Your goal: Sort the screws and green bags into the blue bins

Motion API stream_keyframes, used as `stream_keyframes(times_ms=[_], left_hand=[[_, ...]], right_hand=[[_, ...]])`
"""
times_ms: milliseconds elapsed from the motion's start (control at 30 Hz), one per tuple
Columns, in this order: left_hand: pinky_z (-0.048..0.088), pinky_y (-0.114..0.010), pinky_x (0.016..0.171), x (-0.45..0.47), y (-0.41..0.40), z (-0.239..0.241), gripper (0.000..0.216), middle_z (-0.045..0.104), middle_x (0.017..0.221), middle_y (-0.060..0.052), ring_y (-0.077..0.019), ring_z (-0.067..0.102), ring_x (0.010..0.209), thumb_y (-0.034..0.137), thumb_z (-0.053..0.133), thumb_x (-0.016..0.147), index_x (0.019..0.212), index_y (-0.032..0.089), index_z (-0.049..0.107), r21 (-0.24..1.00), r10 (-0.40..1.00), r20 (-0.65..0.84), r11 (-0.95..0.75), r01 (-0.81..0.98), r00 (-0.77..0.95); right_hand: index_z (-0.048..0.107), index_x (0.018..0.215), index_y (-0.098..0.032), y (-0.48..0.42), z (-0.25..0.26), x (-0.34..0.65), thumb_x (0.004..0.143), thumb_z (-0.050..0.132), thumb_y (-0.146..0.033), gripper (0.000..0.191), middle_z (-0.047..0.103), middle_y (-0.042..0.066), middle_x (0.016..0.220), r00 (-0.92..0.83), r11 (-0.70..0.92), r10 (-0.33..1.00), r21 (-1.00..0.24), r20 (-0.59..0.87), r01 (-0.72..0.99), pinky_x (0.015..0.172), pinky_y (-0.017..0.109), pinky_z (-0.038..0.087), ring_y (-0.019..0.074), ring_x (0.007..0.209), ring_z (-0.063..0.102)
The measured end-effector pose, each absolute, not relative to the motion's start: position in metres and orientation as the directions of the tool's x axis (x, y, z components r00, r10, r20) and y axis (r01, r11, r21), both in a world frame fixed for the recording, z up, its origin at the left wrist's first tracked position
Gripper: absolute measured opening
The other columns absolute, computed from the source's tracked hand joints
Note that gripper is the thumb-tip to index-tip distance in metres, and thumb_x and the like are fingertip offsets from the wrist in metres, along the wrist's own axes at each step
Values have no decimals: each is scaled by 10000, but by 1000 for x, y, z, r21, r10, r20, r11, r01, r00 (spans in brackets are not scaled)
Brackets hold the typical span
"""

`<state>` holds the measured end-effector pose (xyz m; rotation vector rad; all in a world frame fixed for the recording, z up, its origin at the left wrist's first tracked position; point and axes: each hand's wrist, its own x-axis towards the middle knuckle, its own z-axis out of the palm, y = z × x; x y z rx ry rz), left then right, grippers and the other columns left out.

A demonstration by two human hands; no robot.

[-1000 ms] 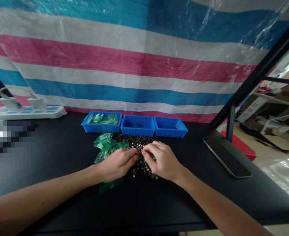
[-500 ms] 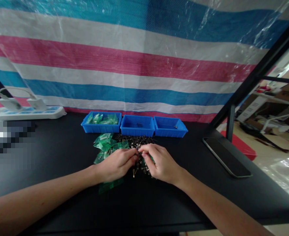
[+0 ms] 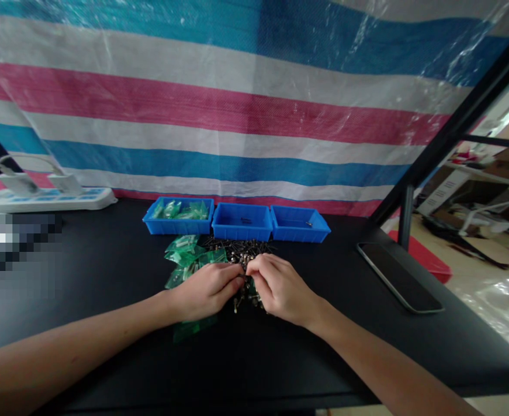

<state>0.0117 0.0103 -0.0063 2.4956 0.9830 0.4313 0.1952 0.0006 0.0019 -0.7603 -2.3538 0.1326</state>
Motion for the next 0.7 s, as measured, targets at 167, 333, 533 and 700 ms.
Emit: stream_keyframes(times_ms=[167,333,533,700], left_hand=[[350,-241,575,13,10,-6,263,520,692,-6,-127,473,597,278,274,913,777,177,475,500,700,131,-658,562,702],[348,-243,556,14,9,-6,253,521,690,-5,-128,475,584,287,262,914,794,180,458,546,740,130,-609,575,661],[339,-242,547,13,9,-5,230,492,651,13,-127,459,560,274,263,908,759,193,418,542,756,125,-594,594,642],[347,-237,564,12,7,-4,218,498,665,13,-126,468,579,261,257,907,765,194,408,565,744,127,-598,568,656]], right_hand=[[482,827,-166,0,1,196,814,393,-62,137,573,45,755,-616,823,560,-289,554,488,662,274,425,151,703,520],[518,925,-161,1,1,196,846,436,-161,113,595,54,845,-563,755,642,-299,521,584,733,303,407,162,776,534],[542,738,-161,1,4,196,866,417,-211,186,557,32,715,-607,742,657,-237,448,628,678,295,369,153,695,493],[533,742,-145,1,5,197,856,371,-141,198,549,41,716,-677,792,607,-248,416,558,696,300,368,154,704,482]])
